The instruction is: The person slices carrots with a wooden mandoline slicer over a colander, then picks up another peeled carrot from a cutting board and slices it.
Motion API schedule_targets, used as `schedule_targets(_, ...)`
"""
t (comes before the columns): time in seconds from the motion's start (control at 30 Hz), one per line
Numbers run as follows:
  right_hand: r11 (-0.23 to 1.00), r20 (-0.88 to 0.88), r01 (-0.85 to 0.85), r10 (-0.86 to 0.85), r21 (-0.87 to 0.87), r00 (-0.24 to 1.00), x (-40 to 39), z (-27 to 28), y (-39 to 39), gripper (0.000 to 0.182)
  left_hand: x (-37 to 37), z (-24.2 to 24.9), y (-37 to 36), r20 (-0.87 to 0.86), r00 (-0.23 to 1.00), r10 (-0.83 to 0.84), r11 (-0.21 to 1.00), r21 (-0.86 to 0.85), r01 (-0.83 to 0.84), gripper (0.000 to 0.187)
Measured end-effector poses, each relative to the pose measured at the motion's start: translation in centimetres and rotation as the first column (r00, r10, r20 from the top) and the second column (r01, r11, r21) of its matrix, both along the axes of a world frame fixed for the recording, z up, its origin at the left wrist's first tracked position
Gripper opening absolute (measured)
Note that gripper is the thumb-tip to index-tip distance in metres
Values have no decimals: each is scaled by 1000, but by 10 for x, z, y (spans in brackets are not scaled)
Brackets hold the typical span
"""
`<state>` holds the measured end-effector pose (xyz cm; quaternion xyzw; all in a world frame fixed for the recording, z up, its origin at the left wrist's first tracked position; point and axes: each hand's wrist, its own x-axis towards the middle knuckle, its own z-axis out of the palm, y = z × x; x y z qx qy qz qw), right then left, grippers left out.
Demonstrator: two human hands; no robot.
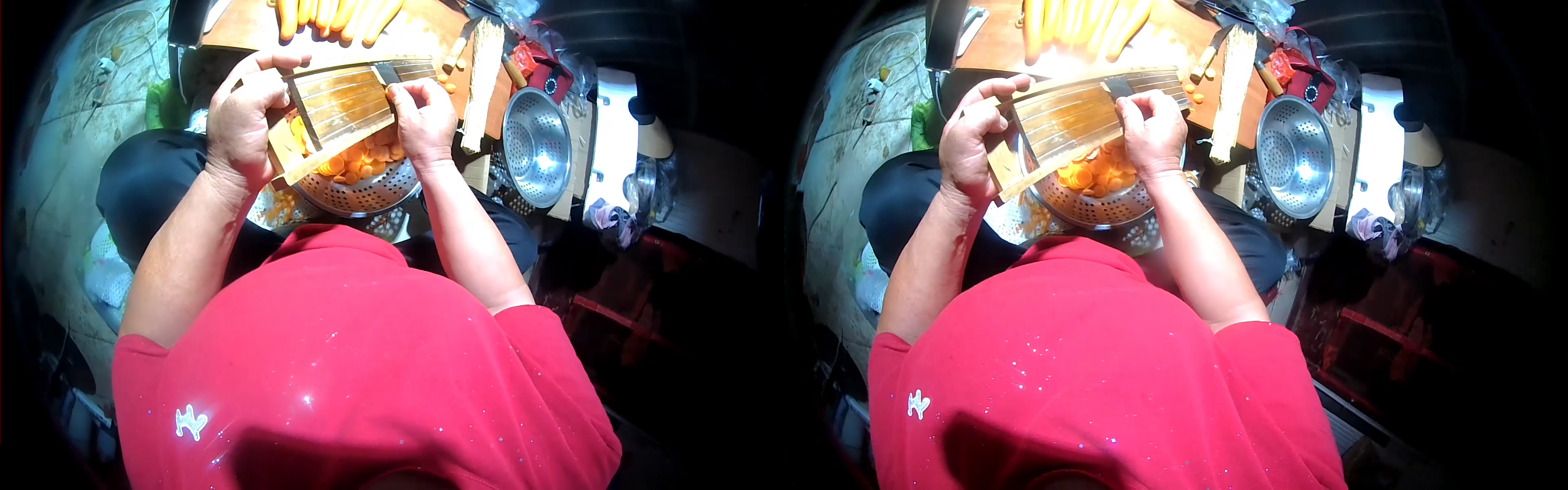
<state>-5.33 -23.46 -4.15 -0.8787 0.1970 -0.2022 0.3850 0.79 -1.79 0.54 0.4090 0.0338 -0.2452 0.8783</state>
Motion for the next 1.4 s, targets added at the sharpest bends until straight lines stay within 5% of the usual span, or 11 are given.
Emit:
schedule_targets(0.1, 993, -97, 110, -114, -45, 989, 11, -15, -21, 21, -1, -4, 1, 9, 1000, -17, 1000, -25, 17, 37)
schedule_targets(0.3, 979, -161, 112, -85, 169, 983, 8, -15, -31, 26, 1, -1, -1, 17, 1000, -9, 999, -37, 10, 37)
schedule_targets(0.43, 993, -155, 82, -68, 84, 986, 10, -15, -38, 28, 1, 0, -1, 33, 999, -7, 1000, -4, 7, 37)
schedule_targets(0.6, 944, -209, 165, -106, 285, 972, 15, -24, -64, 20, 2, -3, -1, 32, 999, 6, 1000, -18, -5, 35)
schedule_targets(1.0, 836, -195, 487, -449, 252, 872, 36, -83, -179, 16, 5, -4, -3, -21, 1000, -8, 998, -54, 7, 36)
schedule_targets(1.07, 776, -156, 510, -489, 371, 858, 43, -84, -182, 15, 5, -6, -2, -10, 1000, -13, 999, -40, 12, 35)
schedule_targets(1.2, 821, -187, 499, -463, 279, 867, 51, -90, -184, 16, 3, -1, -3, -39, 999, 5, 999, -33, -6, 36)
schedule_targets(1.3, 889, -161, 301, -260, 344, 952, 62, -60, -153, 17, 1, 1, -2, -47, 999, 3, 997, -79, -7, 35)
schedule_targets(1.4, 999, -130, -39, 41, 12, 991, 87, -50, -137, 19, 1, 3, -2, -70, 998, -2, 997, -80, -3, 35)
